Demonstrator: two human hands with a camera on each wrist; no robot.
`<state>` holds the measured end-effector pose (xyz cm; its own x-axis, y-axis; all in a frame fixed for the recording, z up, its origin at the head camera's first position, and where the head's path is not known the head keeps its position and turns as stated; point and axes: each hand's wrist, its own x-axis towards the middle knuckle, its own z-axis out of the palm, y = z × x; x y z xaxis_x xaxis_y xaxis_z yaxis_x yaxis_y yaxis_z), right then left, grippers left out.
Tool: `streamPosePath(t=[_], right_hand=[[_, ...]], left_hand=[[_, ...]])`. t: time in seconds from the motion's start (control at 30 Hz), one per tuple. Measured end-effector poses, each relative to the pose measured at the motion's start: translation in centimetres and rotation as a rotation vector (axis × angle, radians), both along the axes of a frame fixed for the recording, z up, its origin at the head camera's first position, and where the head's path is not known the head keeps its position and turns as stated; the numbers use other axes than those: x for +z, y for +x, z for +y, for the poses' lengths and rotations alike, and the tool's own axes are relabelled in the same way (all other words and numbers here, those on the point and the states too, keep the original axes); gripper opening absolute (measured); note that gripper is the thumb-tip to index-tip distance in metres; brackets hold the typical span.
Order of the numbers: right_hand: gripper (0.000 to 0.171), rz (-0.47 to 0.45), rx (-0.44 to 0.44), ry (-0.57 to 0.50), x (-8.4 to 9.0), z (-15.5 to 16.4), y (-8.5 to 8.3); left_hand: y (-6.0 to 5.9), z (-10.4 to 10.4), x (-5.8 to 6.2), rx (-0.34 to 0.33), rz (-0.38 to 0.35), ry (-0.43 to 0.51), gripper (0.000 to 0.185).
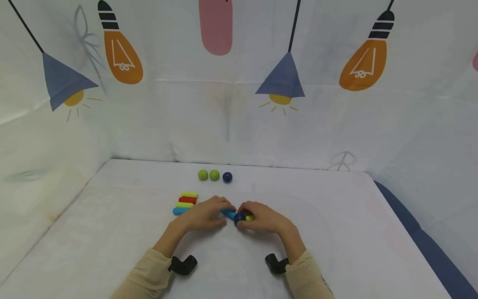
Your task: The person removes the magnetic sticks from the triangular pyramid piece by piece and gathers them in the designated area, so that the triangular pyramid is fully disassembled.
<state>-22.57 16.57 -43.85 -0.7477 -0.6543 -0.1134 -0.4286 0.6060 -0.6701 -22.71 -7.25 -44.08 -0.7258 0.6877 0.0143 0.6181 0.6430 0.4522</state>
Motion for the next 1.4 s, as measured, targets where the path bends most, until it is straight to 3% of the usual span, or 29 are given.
streamPosePath(t=[0.43,0.73,0.9,1.27,1.4], right_hand=[[0.029,-0.007,-0.018,0.019,0.0,-0.1,0.1],[0.033,0.008,-0.020,0.040,0.2,-0.1,0.2],[0.037,-0.005,-0.028,0.042,0.3,-0.2,0.1],[0.040,-0.033,-0.025,0.039,0.1,0.3,0.0],[0.041,-0.072,-0.046,0.038,0.1,1.0,-0.1]], left_hand=[[0.1,0.2,-0.1,0.017,0.055,0.000,0.025],[0.0,-0.4,0.5,-0.026,0.059,-0.006,0.021],[-0.1,-1.9,1.2,0.027,-0.028,0.006,0.017],[-0.1,-8.0,3.5,0.103,-0.230,0.076,0.010],[0.1,-9.4,4.0,0.140,-0.272,0.072,0.012]])
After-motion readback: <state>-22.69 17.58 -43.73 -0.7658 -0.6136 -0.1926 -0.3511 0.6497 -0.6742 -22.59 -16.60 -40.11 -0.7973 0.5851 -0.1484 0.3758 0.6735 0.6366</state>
